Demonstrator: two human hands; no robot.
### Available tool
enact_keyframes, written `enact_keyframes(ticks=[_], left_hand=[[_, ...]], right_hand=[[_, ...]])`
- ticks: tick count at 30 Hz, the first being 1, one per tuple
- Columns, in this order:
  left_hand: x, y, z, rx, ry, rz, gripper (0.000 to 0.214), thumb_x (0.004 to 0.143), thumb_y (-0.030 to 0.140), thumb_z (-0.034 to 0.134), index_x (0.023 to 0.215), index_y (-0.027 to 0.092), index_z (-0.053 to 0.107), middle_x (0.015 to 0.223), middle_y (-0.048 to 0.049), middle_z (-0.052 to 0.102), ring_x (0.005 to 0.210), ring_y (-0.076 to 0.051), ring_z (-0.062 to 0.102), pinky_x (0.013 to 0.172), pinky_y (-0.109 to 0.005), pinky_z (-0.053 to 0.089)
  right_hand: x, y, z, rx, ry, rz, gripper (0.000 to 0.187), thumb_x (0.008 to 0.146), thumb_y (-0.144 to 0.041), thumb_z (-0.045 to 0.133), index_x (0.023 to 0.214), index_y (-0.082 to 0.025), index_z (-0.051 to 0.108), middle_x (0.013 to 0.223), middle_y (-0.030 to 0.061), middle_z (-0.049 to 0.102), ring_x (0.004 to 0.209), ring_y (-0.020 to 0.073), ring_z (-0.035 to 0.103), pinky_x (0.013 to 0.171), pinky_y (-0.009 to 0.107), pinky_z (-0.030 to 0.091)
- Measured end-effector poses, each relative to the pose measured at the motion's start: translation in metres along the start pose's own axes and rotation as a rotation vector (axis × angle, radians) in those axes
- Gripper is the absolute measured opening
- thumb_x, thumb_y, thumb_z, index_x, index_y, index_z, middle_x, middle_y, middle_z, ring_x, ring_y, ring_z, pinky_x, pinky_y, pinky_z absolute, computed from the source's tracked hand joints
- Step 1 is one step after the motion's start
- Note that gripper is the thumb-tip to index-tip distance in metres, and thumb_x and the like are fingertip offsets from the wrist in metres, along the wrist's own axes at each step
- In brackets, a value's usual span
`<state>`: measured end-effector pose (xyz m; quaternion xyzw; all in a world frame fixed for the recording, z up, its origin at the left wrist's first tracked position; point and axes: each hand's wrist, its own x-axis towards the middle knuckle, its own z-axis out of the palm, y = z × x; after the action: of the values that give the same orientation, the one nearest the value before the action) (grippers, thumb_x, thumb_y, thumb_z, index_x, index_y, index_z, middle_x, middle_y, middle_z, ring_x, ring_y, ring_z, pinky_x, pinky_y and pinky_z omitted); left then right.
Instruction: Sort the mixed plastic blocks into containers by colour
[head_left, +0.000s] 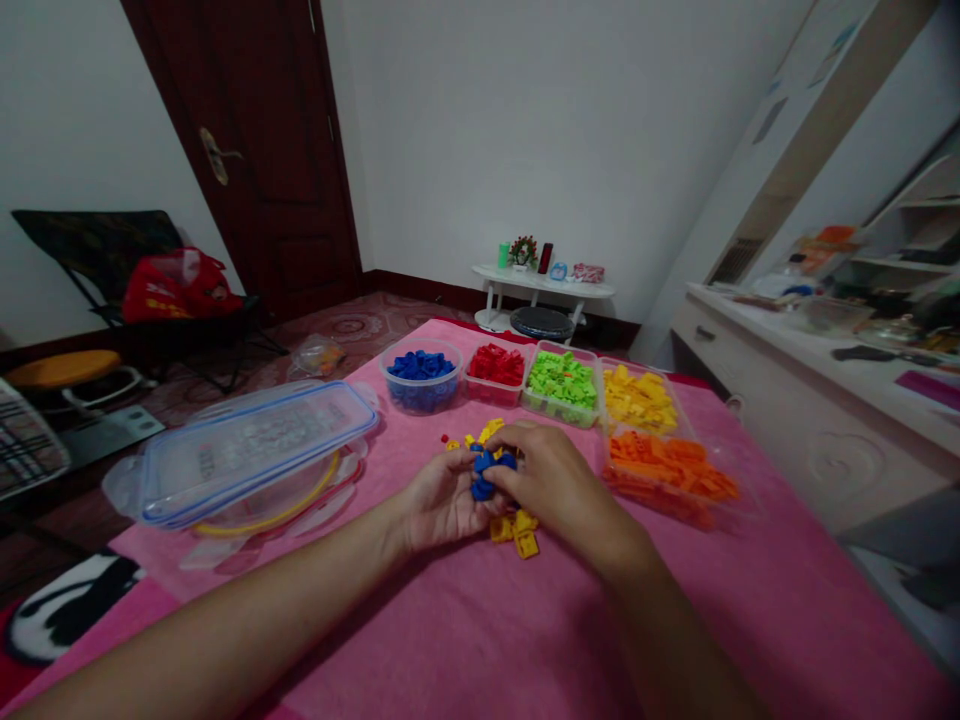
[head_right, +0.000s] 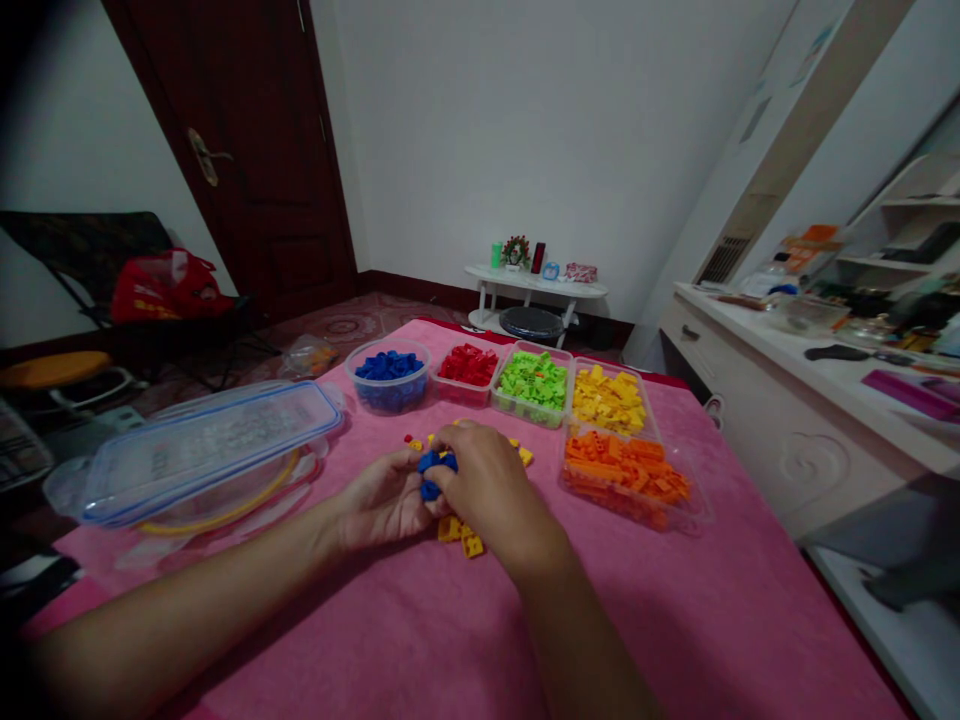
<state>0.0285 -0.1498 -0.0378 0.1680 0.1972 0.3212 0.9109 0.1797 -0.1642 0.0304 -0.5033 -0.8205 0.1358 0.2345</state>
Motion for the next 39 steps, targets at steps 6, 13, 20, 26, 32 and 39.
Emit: enact_keyframes(ticks=[6,13,20,26,32,39], left_hand=[[-0.001,0.018,0.006,0.021,0.089,-0.089,0.013,0.086,0.020,0.049,0.085,0.009,0.056,0.071,-0.0073,0.058,0.047,-0.007,0.049,0.035,-0.011,0.033],[0.011,0.143,0.033,0.490,0.378,0.427,0.012,0.083,0.019,0.050,0.075,0.010,0.055,0.062,-0.0040,0.054,0.041,-0.005,0.041,0.031,-0.010,0.025],[0.030,0.193,0.019,1.404,0.728,0.830,0.031,0.079,0.039,0.058,0.086,0.010,0.068,0.084,-0.0088,0.070,0.080,-0.018,0.062,0.070,-0.026,0.048],[0.037,0.116,0.013,2.011,0.401,0.684,0.025,0.078,0.028,0.054,0.087,0.014,0.073,0.079,-0.0050,0.072,0.068,-0.014,0.061,0.065,-0.022,0.042],[0.039,0.062,0.001,2.238,0.504,0.307,0.017,0.069,0.020,0.062,0.080,0.019,0.075,0.078,-0.0064,0.072,0.067,-0.017,0.061,0.058,-0.023,0.037],[0.047,0.053,-0.025,2.130,0.448,0.460,0.024,0.071,0.018,0.059,0.090,0.017,0.074,0.082,-0.0066,0.071,0.070,-0.016,0.059,0.063,-0.024,0.040]], right_hand=[[0.001,0.005,-0.006,0.047,0.127,0.017,0.019,0.075,-0.023,0.066,0.093,-0.020,0.071,0.090,0.0044,0.068,0.082,0.0166,0.060,0.072,0.027,0.042],[0.001,0.029,-0.034,0.069,0.317,0.063,0.012,0.077,-0.023,0.061,0.083,-0.022,0.072,0.078,0.0012,0.070,0.070,0.0144,0.060,0.062,0.025,0.041],[0.002,0.049,-0.034,0.003,0.288,0.170,0.015,0.077,-0.026,0.060,0.084,-0.021,0.073,0.079,0.0030,0.071,0.071,0.0165,0.062,0.060,0.025,0.041],[0.004,0.060,-0.014,-0.143,0.111,0.217,0.018,0.079,-0.022,0.055,0.084,-0.022,0.072,0.085,0.0031,0.071,0.080,0.0177,0.063,0.069,0.027,0.043],[0.009,0.063,0.035,-0.135,0.081,0.098,0.045,0.079,-0.012,0.050,0.123,-0.019,0.058,0.126,0.0070,0.060,0.119,0.0193,0.049,0.100,0.031,0.035],[0.011,0.071,0.057,-0.112,0.012,0.085,0.053,0.077,-0.012,0.049,0.130,-0.018,0.052,0.128,0.0080,0.058,0.118,0.0197,0.050,0.102,0.034,0.031]])
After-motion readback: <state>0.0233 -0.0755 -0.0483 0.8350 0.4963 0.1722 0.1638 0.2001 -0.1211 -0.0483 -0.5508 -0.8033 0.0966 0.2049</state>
